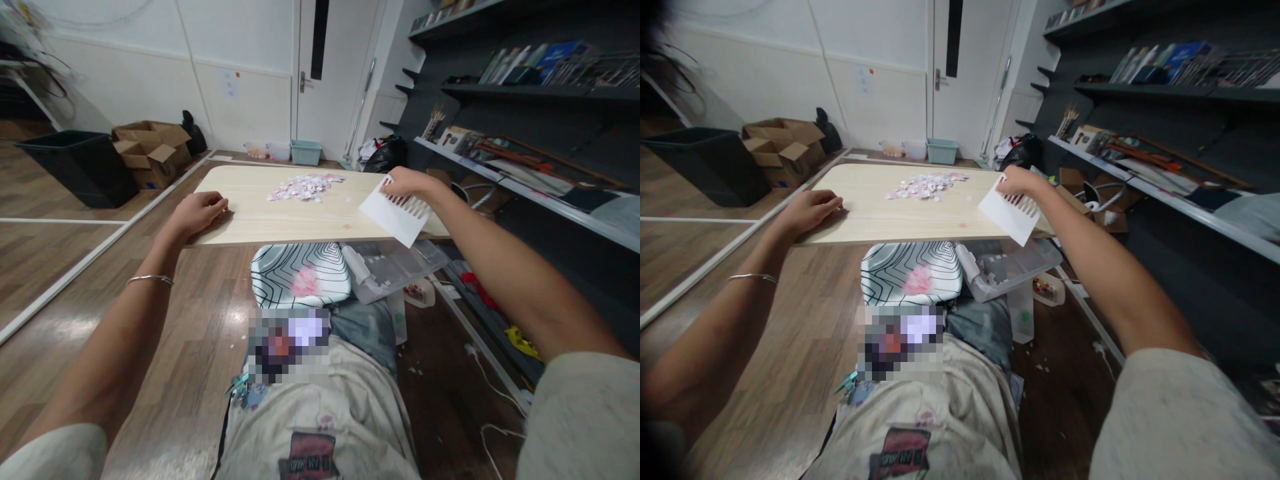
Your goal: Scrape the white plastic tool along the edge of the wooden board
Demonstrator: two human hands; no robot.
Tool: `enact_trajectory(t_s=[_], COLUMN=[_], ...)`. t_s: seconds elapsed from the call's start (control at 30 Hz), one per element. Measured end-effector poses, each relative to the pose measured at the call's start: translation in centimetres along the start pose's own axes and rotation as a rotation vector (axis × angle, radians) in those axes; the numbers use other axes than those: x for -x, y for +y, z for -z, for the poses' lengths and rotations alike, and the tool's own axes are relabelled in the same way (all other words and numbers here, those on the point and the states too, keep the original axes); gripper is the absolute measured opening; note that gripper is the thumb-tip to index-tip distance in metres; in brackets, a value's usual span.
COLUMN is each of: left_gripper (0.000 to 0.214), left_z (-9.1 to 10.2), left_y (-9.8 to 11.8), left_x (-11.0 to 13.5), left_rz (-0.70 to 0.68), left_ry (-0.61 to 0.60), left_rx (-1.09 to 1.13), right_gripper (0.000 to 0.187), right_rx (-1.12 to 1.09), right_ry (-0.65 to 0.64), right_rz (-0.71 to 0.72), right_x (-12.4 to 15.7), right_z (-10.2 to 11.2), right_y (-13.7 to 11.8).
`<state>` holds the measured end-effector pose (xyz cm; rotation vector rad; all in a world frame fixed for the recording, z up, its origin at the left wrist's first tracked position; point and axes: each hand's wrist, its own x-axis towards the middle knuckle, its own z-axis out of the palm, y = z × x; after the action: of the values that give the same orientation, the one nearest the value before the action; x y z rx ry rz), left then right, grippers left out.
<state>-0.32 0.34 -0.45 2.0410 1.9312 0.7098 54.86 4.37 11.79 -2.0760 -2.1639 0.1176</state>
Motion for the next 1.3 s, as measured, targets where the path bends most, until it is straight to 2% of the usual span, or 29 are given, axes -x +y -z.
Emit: enact_trajectory(t_s=[0.23,0.3,0.37,0.5,0.63,0.83,1.1,1.3], left_gripper=[0.041,0.041,0.042,0.043,0.040,0.044,0.047,0.046], left_z=[0.0,0.0,-0.1,-0.1,0.0,-0.1,-0.1,0.0], left_y=[-0.1,0.0,0.2,0.3,0.0,-0.2,-0.2,-0.2], left_x=[-0.2,-0.1,0.0,0.1,-0.1,-0.2,-0.2,-0.2], left_rz=[-0.010,-0.001,-0.004,-0.015,-0.032,-0.031,-0.005,-0.016], left_ry=[0.019,0.019,0.028,0.023,0.018,0.011,-0.005,-0.001], left_rx=[0.008,0.012,0.013,0.008,-0.004,0.014,0.003,-0.002], right_gripper=[0.020,0.018,0.023,0.034,0.032,0.030,0.033,0.024], right_rx=[-0.157,-0.220,-0.285,-0.362,-0.438,-0.483,-0.473,-0.499], right_ry=[0.004,-0.017,-0.051,-0.098,-0.149,-0.221,-0.327,-0.508], right_rz=[-0.099,-0.135,-0.161,-0.181,-0.192,-0.125,-0.031,0.186], right_x=[-0.4,-0.1,0.4,2.1,3.4,3.5,3.8,4.5], right_z=[-0.9,-1.1,-1.3,-1.5,-1.9,-2.9,-3.7,-3.4], right_y=[0.6,0.6,0.4,-1.2,-3.3,-5.9,-11.2,-12.7])
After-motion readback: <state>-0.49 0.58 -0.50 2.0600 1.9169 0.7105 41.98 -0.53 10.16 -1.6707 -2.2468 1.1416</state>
